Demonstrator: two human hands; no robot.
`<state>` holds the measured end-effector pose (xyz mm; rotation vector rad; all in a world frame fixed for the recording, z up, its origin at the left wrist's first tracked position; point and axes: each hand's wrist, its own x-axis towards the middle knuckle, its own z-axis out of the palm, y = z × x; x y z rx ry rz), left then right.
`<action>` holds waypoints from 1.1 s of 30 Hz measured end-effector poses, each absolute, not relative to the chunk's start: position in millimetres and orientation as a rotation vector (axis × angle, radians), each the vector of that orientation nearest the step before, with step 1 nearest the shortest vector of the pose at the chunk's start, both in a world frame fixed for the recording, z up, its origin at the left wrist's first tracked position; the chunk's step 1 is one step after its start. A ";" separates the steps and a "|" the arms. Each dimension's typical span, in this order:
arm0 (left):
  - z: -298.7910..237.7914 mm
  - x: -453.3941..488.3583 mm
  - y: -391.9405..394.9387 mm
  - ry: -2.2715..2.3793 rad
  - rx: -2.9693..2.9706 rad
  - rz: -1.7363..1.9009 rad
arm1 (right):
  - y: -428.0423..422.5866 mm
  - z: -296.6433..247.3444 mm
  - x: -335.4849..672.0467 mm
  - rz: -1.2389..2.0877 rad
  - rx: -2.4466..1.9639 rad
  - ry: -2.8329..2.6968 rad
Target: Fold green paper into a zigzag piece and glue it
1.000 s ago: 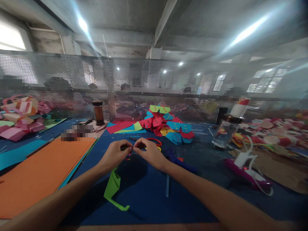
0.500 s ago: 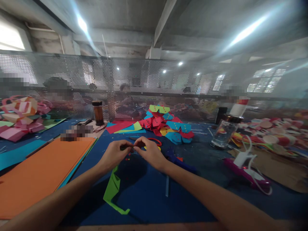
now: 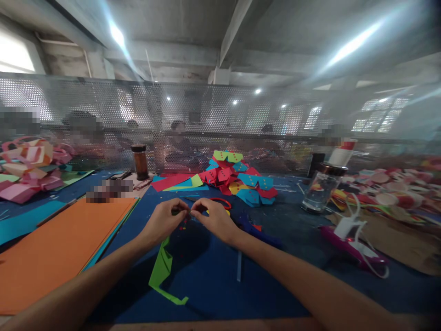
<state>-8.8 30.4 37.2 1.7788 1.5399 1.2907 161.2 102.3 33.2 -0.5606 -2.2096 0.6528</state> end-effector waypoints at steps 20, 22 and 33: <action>38.6 -10.8 30.4 1.569 1.853 1.259 | 106.2 29.1 162.5 0.533 -0.530 -2.298; 38.4 -10.9 30.6 1.573 1.858 1.263 | 106.1 29.3 162.1 0.524 -0.523 -2.300; 35.8 -11.3 32.4 1.559 1.880 1.228 | 108.7 26.5 161.9 0.449 -0.523 -2.339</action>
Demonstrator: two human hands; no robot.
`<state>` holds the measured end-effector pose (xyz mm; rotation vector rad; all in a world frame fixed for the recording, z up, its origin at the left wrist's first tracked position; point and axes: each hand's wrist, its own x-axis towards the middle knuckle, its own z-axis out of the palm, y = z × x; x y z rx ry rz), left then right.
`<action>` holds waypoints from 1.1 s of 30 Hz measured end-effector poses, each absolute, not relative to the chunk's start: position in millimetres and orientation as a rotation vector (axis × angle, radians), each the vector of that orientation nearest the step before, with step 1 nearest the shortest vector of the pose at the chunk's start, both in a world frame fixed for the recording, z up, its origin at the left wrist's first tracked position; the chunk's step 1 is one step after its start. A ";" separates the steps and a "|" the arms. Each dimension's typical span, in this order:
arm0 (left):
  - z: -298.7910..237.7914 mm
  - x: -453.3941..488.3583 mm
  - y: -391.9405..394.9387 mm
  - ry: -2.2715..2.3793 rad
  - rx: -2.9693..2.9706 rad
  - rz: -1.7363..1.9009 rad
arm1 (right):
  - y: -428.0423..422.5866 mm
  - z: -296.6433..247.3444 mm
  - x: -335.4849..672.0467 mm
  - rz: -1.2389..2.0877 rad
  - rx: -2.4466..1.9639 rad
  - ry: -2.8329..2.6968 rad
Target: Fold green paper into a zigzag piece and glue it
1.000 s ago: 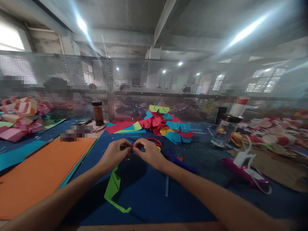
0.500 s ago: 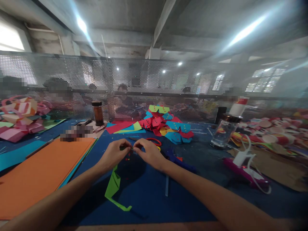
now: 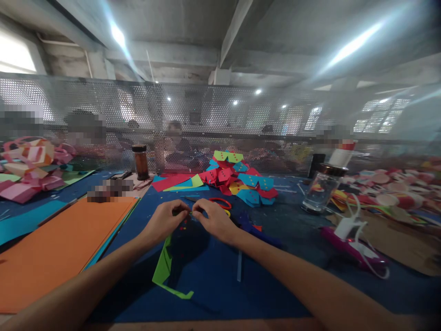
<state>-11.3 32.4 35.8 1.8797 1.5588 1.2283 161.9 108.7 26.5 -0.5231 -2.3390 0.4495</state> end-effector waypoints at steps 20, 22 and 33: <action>34.8 -12.5 33.6 1.562 1.891 1.212 | 110.6 24.4 162.2 0.458 -0.511 -2.370; 34.8 -13.0 34.2 1.566 1.887 1.209 | 110.5 24.2 162.2 0.490 -0.522 -2.352; 30.9 -18.6 39.1 1.570 1.757 1.278 | 113.7 27.1 163.2 0.795 -0.601 -2.156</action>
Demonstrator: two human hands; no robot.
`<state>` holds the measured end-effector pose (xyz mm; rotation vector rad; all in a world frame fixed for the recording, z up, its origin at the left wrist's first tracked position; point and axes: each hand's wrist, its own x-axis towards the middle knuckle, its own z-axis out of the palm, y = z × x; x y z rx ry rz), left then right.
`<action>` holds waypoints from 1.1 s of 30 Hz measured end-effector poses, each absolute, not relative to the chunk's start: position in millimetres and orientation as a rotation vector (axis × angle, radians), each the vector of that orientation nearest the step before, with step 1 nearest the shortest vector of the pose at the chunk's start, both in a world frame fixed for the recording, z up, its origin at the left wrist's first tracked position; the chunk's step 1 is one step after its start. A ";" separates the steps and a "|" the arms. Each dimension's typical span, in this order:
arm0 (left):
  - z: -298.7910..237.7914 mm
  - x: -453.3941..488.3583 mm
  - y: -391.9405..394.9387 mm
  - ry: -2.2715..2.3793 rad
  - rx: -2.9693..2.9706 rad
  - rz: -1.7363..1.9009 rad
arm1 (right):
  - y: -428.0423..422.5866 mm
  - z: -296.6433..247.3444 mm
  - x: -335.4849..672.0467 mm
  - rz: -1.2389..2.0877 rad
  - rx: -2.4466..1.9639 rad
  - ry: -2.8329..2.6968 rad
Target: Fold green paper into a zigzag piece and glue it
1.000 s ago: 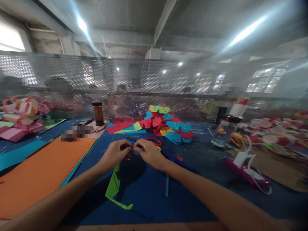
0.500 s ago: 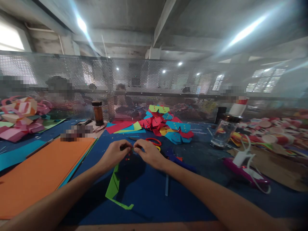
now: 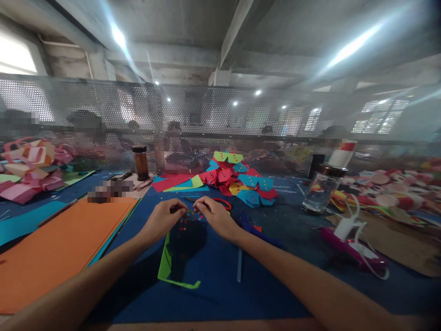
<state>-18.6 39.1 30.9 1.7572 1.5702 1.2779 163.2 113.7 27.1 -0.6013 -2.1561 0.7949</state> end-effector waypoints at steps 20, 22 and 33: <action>28.4 -43.1 49.5 1.695 1.595 1.349 | 63.9 57.2 174.0 0.347 -0.085 -2.501; 27.4 -46.5 51.4 1.704 1.580 1.364 | 63.0 55.4 174.4 0.232 -0.057 -2.557; 32.0 -58.0 56.3 1.664 1.402 1.477 | 75.8 47.7 178.7 -0.003 -0.090 -2.631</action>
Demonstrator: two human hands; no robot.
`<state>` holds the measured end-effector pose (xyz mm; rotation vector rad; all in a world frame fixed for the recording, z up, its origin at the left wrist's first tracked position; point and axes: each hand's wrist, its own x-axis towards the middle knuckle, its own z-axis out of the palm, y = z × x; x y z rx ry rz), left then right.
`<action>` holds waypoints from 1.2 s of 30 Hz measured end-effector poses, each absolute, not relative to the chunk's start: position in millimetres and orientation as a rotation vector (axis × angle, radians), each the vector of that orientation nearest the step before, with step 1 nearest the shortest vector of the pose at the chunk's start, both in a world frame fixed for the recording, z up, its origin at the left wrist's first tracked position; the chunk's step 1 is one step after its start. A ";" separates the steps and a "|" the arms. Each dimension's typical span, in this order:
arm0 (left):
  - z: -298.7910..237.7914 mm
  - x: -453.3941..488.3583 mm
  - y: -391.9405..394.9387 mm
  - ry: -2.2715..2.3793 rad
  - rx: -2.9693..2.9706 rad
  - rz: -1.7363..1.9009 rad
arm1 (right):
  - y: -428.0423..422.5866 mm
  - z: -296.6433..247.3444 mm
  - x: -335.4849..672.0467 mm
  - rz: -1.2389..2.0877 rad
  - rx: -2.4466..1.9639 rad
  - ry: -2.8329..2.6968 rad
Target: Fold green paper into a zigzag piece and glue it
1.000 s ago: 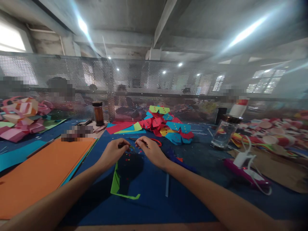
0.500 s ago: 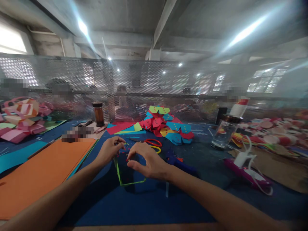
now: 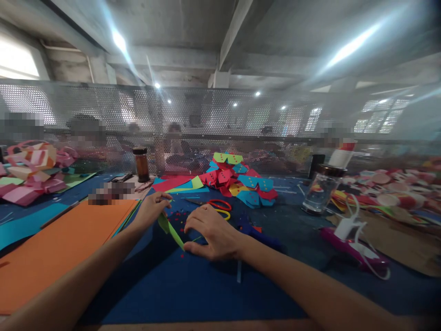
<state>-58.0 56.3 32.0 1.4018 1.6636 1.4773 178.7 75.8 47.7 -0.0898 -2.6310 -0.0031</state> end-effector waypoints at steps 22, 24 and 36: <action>26.3 -74.3 60.0 1.551 0.969 1.474 | 92.7 39.3 177.7 -0.045 -0.264 -2.524; 26.4 -74.3 60.0 1.541 0.959 1.478 | 94.4 37.7 177.4 -0.065 -0.270 -2.516; 27.3 -69.5 60.4 1.436 0.986 1.472 | 119.5 27.1 175.4 0.213 -0.517 -2.290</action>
